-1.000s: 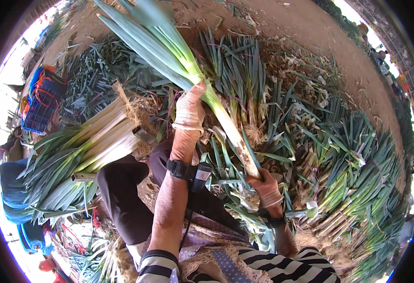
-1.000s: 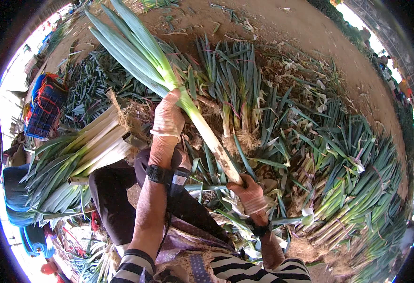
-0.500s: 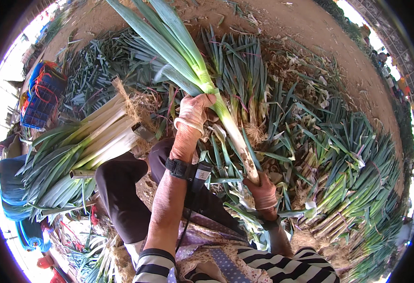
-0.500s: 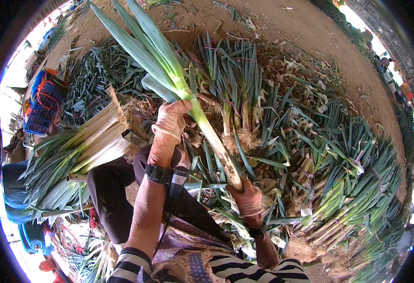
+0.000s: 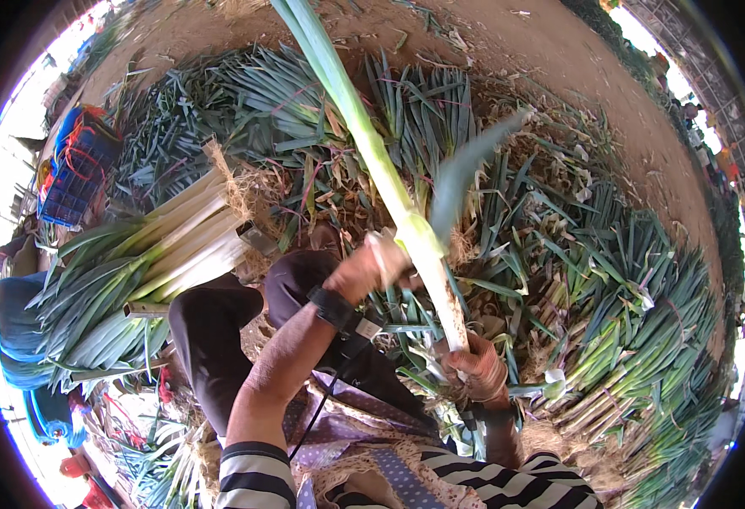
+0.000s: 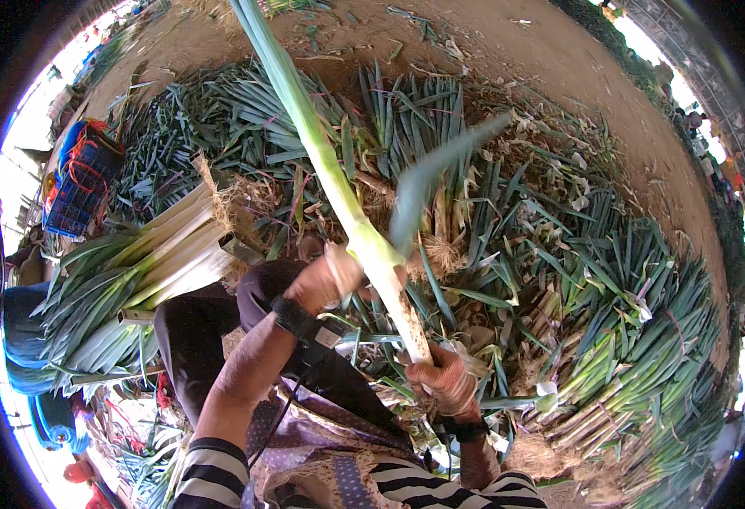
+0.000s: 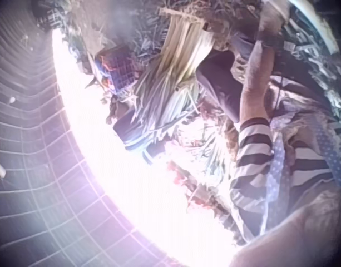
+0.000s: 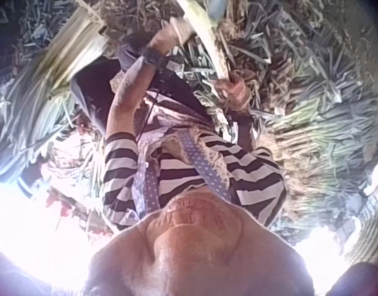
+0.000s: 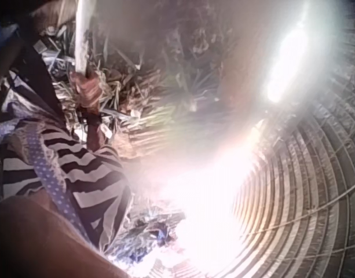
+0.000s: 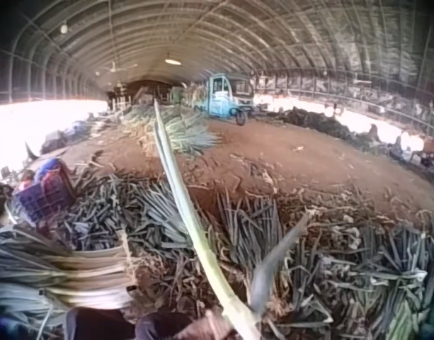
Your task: Cleaning, trimming, and bundling leeks in an agricultural setting.
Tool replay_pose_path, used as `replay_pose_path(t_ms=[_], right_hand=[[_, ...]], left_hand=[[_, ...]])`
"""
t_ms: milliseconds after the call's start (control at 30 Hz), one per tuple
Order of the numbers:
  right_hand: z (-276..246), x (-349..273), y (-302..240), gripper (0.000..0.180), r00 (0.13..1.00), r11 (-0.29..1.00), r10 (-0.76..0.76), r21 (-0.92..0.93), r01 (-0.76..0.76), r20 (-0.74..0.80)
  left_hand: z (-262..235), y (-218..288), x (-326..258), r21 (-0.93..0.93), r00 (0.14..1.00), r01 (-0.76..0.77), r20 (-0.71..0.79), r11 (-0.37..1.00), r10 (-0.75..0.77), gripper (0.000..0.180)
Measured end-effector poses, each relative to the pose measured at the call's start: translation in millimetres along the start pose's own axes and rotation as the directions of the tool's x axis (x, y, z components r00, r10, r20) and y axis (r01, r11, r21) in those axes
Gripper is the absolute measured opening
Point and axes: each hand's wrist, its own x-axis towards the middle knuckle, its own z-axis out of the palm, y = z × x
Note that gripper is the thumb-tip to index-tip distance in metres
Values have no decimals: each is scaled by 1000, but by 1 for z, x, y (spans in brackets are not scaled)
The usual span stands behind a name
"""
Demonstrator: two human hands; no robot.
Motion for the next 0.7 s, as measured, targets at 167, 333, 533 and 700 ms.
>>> replay_pose_path(t_ms=[167, 333, 533, 700], right_hand=[[33, 8, -29, 35, 985, 994, -111, -22, 109, -132], [22, 1, -20, 32, 983, 986, -111, -141, 90, -150], [23, 15, -9, 67, 991, 895, 116, -427, -132, -63], [2, 77, -13, 73, 788, 546, -594, -639, 542, 160]], left_hand=[[34, -25, 6, 368, 980, -196, 97, 909, 172, 25], [-32, 61, 26, -390, 735, -670, -468, 632, 490, 76], [-21, 74, 1, -441, 754, -636, -528, 633, 390, 38], [-14, 78, 2, -412, 759, -553, -608, 725, 233, 30]])
